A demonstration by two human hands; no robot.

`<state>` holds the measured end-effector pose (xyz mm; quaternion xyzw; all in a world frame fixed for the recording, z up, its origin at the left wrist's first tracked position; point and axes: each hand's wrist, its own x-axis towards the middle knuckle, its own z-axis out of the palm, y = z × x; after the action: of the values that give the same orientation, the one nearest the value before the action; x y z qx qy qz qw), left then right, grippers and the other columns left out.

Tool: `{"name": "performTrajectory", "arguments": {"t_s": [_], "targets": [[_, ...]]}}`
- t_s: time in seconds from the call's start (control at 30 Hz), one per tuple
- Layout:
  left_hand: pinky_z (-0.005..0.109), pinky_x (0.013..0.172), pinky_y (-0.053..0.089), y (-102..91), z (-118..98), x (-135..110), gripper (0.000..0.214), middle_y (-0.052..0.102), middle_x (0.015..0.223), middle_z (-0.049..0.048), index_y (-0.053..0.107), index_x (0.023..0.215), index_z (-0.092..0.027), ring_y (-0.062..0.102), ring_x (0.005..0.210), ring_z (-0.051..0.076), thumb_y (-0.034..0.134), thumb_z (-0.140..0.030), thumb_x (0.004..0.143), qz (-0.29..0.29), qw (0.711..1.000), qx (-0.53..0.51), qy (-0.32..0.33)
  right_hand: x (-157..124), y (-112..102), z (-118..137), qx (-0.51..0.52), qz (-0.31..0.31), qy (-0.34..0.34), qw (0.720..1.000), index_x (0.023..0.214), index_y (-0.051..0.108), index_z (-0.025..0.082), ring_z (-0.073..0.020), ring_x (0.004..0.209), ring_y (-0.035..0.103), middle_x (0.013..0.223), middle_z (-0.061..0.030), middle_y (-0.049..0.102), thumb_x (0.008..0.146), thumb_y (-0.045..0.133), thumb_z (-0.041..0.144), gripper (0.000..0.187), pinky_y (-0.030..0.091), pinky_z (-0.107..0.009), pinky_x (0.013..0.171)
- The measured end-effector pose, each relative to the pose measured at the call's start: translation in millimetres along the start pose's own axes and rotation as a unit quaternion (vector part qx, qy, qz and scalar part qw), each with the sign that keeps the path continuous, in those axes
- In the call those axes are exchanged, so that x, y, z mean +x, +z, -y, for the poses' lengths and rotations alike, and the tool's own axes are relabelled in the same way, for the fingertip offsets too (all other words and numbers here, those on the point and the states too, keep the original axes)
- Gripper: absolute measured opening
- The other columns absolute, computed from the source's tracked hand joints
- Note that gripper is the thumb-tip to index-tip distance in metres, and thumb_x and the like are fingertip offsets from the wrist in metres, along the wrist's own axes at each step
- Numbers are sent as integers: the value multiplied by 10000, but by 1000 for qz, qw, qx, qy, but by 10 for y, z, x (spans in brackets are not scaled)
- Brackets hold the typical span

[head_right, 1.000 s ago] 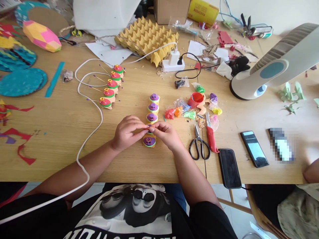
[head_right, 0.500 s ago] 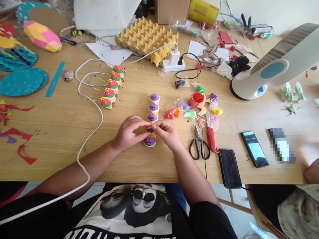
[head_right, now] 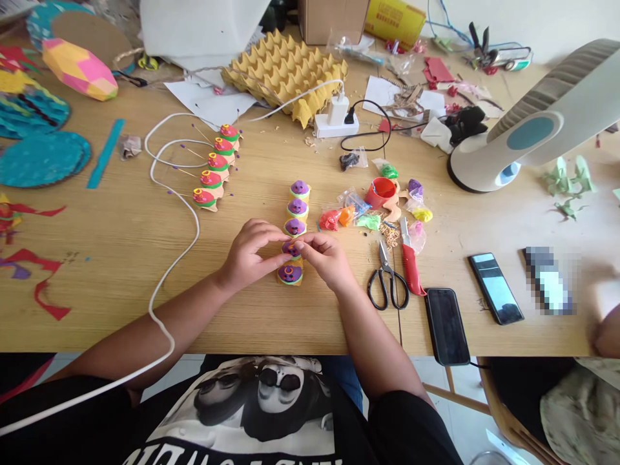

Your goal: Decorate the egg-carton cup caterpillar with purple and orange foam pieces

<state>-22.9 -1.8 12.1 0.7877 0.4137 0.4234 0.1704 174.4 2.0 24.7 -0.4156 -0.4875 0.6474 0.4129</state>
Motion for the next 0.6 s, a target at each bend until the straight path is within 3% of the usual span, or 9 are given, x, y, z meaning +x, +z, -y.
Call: {"name": "performTrajectory", "arguments": {"t_s": [0.1,0.23,0.37,0.6], "targets": [[389,881,476,3,2,7,179,708,954,41,716,954,-225,607,937,199,750,-349,830,2,1000,15,8,-9,16,5,-4,16,-5,1000,829,740,201,-115,665,536,779,-20,689,777,777,468,274,463,-263,640],[362,842,484,7,11,5,96,712,880,31,719,861,-213,605,883,177,722,-309,860,-9,1000,0,10,-4,1,-9,11,0,3,1000,820,741,201,-116,653,529,654,12,605,761,789,473,282,452,-258,631],[345,840,505,20,36,-11,87,737,889,39,722,911,-201,640,885,169,700,-280,881,-22,999,-37,-12,12,-20,-31,17,-21,22,999,858,732,194,-122,639,512,556,44,483,742,799,484,319,431,-250,602],[342,843,527,31,43,-18,106,756,920,43,730,963,-210,675,882,171,683,-279,897,-28,997,-56,-35,22,-24,-32,14,-20,23,999,836,699,193,-110,624,487,587,41,494,738,798,494,332,406,-233,568]]}}
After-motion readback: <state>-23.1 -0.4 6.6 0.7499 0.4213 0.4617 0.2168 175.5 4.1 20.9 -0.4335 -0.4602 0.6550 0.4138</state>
